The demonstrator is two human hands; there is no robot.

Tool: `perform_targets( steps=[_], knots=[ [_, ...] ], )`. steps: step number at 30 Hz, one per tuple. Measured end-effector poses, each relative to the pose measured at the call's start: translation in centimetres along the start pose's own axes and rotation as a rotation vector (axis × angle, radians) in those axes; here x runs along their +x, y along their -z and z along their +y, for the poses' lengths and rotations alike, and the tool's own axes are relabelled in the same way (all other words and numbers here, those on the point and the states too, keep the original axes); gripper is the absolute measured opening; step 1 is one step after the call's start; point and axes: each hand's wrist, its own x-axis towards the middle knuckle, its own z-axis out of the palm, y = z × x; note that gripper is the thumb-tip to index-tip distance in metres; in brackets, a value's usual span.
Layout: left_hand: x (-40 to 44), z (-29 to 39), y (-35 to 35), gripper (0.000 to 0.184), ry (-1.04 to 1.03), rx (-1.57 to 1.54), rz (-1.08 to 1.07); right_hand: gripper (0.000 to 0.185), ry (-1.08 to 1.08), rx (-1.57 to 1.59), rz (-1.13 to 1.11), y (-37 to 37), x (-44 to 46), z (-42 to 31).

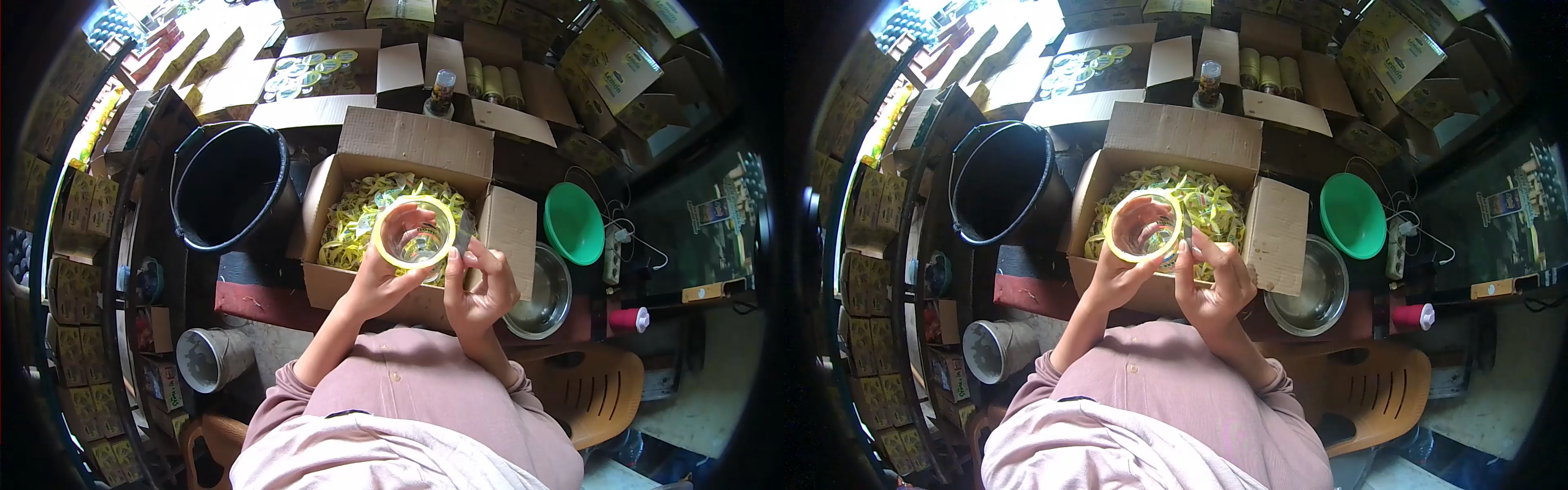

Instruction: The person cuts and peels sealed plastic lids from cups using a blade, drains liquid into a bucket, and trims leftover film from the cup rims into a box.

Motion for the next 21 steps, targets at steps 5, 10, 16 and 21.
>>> perform_targets(
  steps=[5, 10, 16, 21],
  knots=[
    [-0.2, -0.1, 0.1, 0.067, -0.011, 0.102, -0.011, 0.026, 0.032, -0.045, -0.004, -0.1, 0.1, -0.1],
    [-0.2, -0.2, 0.1, 0.067, -0.041, 0.177, -0.012, 0.027, 0.078, -0.122, -0.003, -0.1, 0.5, 0.1],
    [-0.2, 0.1, 0.5, 0.068, -0.044, 0.265, -0.045, 0.029, 0.070, -0.117, -0.046, -0.1, 0.6, 0.7],
    [-0.3, 0.0, 0.1, 0.068, -0.025, 0.162, -0.068, 0.027, -0.019, 0.003, 0.000, 0.0, 1.1, 1.3]
  ],
)
